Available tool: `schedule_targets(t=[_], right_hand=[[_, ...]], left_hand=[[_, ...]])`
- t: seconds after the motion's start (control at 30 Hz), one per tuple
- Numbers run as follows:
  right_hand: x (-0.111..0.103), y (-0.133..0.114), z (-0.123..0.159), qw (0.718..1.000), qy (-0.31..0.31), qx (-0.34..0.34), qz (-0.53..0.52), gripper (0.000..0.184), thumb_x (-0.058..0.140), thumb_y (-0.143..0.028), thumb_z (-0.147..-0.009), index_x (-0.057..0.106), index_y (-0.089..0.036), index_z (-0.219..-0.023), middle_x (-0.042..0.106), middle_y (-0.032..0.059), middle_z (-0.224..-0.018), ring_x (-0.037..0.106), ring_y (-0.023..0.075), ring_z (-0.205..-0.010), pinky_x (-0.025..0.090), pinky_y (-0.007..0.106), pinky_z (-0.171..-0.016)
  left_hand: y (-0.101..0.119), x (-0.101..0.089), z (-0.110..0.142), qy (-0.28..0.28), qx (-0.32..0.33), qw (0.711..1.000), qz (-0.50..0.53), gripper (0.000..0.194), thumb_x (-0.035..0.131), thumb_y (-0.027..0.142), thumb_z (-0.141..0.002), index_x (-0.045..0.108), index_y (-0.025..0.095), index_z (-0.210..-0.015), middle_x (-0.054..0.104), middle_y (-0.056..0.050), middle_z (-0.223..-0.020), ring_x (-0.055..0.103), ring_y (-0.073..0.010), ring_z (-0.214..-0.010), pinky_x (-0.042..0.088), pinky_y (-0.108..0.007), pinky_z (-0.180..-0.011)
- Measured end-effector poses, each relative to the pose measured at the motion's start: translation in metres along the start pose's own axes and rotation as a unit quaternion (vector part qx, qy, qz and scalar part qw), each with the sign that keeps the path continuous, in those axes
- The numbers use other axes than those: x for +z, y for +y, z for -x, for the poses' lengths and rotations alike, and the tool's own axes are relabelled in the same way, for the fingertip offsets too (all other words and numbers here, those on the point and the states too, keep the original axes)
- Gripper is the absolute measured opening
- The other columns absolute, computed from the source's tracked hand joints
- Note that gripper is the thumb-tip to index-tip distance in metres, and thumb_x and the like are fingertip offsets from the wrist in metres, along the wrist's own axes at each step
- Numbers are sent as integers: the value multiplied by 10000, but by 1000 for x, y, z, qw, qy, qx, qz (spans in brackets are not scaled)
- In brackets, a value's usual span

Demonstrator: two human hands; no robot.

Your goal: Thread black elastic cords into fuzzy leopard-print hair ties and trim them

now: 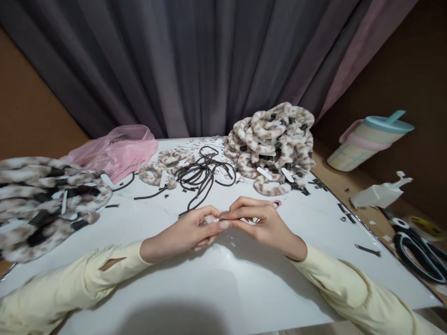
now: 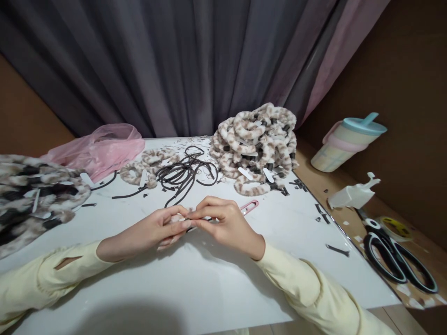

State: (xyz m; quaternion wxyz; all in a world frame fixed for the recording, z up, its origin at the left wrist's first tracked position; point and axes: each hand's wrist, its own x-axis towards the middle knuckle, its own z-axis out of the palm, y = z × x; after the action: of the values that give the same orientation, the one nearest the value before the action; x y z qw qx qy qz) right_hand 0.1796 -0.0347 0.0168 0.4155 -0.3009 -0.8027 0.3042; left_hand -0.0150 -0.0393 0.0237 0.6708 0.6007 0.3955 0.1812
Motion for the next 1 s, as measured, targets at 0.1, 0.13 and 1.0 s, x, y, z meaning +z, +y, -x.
schedule_targets(t=[0.1, 0.13, 1.0], right_hand=[[-3, -2, 0, 1000, -3, -12, 11, 168, 562, -232, -851, 683, -201, -964, 643, 50, -808, 591, 140, -723, 480, 256, -622], [-4, -3, 0, 1000, -2, -23, 16, 186, 551, -210, -852, 662, -192, -1001, 646, 57, -822, 585, 150, -742, 478, 270, -634], [-3, 12, -1, 978, 24, -114, 174, 222, 527, -158, -849, 693, -232, -976, 646, 69, -978, 481, 185, -814, 420, 364, -714]], left_hand=[[-1, 1, 1, 40, 28, 996, -77, 329, 467, 504, -844, 484, 180, -897, 438, 65, -569, 363, -66, -458, 272, -179, -430], [-1, 1, 2, 49, 41, 993, -97, 311, 459, 490, -852, 485, 181, -868, 455, 59, -575, 377, -70, -474, 283, -181, -446], [-20, 8, 20, 53, 315, 845, -428, 217, 324, 32, -825, 414, 207, -915, 622, -58, -831, 609, -157, -738, 446, -226, -629]])
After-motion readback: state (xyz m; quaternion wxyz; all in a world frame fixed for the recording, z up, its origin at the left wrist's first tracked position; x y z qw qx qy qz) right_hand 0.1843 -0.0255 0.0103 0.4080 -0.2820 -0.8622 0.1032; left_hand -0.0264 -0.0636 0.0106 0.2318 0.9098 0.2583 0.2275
